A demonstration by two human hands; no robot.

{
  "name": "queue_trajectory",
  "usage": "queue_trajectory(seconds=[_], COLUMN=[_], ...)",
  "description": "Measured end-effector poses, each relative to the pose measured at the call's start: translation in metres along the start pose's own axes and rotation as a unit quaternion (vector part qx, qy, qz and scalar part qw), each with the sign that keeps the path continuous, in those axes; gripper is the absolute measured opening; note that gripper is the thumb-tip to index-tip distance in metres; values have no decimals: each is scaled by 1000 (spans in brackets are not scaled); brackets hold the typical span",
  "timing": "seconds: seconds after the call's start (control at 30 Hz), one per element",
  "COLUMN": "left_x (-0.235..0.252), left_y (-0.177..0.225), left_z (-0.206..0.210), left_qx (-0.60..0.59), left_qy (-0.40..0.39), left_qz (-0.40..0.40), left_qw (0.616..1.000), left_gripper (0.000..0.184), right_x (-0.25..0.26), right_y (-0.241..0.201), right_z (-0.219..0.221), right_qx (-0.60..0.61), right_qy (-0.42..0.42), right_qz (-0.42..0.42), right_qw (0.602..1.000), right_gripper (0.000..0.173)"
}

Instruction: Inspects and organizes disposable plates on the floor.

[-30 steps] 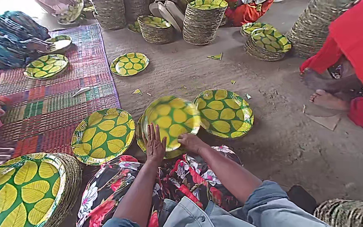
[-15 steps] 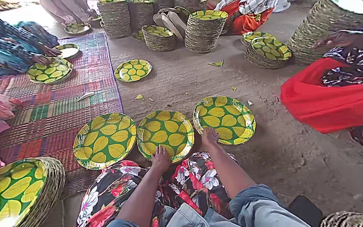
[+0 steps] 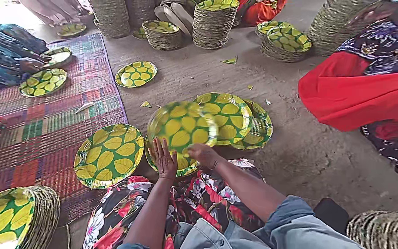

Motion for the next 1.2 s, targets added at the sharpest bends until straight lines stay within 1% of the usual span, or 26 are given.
queue_trajectory(seconds=[0.03, 0.1, 0.17, 0.2, 0.27, 0.33, 0.37, 0.4, 0.47, 0.5, 0.6, 0.7, 0.77, 0.8, 0.83, 0.87, 0.9, 0.93, 0.97, 1.0, 1.03, 1.07, 1.1, 1.13, 1.17, 1.2], left_x=[-1, -20, -58, -71, -77, -73, -72, -71, -70, -68, -60, -66, -74, -73, -66, -52, -35, -17, -3, 5, 9, 11, 8, -1, -17, -37], left_y=[2, -3, -15, -17, -18, -19, -19, -17, -15, -14, -14, -14, -11, -9, -8, -8, -10, -15, -21, -28, -32, -34, -34, -32, -30, -28], left_z=[5, 35, 64, 72, 79, 79, 78, 77, 75, 74, 70, 73, 78, 78, 75, 67, 52, 32, 11, -4, -11, -11, -1, 14, 34, 52], left_qx=[4, 25, 61, 75, 81, 72, 66, 62, 55, 51, 41, 38, 26, 11, -8, -29, -44, -47, -45, -39, -33, -26, -16, 3, 20, 40], left_qy=[-46, -231, -395, -429, -442, -438, -438, -440, -440, -434, -414, -451, -491, -492, -468, -410, -314, -187, -61, 21, 52, 36, -31, -137, -252, -356], left_qz=[6, -11, -29, -31, -33, -32, -36, -40, -46, -49, -62, -61, -50, -56, -71, -97, -125, -141, -143, -142, -141, -140, -140, -137, -129, -114], left_qw=[999, 973, 916, 899, 893, 896, 896, 895, 895, 898, 907, 890, 869, 869, 881, 906, 940, 971, 987, 989, 988, 989, 990, 981, 959, 926], left_gripper=[61, 54, 63, 67, 71, 71, 71, 71, 72, 73, 76, 75, 71, 68, 64, 62, 61, 61, 63, 67, 71, 69, 64, 60, 61, 66], right_x=[-2, -6, -2, 0, -6, -26, -35, -40, -41, -40, -39, -46, -48, -45, -40, -32, -23, -17, -13, -14, -20, -29, -38, -41, -40, -35], right_y=[-12, -17, 1, 15, 50, 82, 95, 107, 123, 128, 132, 140, 140, 135, 126, 112, 95, 77, 57, 40, 25, 17, 14, 15, 20, 28], right_z=[17, 40, 33, 20, 2, -2, -6, -10, -19, -23, -36, -61, -79, -84, -84, -80, -72, -57, -37, -11, 15, 38, 54, 59, 57, 48], right_qx=[16, 31, 24, 7, -51, -115, -143, -162, -176, -177, -171, -182, -171, -155, -137, -122, -116, -107, -90, -68, -46, -33, -30, -22, -7, 11], right_qy=[-52, -123, -132, -107, -90, -122, -128, -127, -87, -74, -53, 31, 128, 166, 192, 202, 197, 160, 76, -33, -135, -226, -306, -346, -351, -320], right_qz=[-46, -70, 15, 77, 184, 273, 309, 336, 366, 387, 450, 506, 504, 476, 431, 377, 314, 254, 207, 170, 129, 104, 102, 117, 147, 185], right_qw=[997, 989, 991, 991, 977, 947, 932, 919, 909, 902, 875, 842, 837, 850, 871, 896, 921, 948, 971, 982, 981, 968, 946, 931, 925, 929], right_gripper=[27, 33, 51, 56, 68, 90, 93, 86, 59, 52, 48, 47, 44, 45, 46, 46, 45, 44, 45, 46, 46, 42, 41, 41, 41, 38])
Point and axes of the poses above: each hand's wrist, its own x-axis towards the middle knuckle, its own z-axis out of the palm, y = z × x, the point moved 10 cm from there along x, towards the middle knuckle, and after that the axes turned 14 degrees about y, right-handed, at the moved point
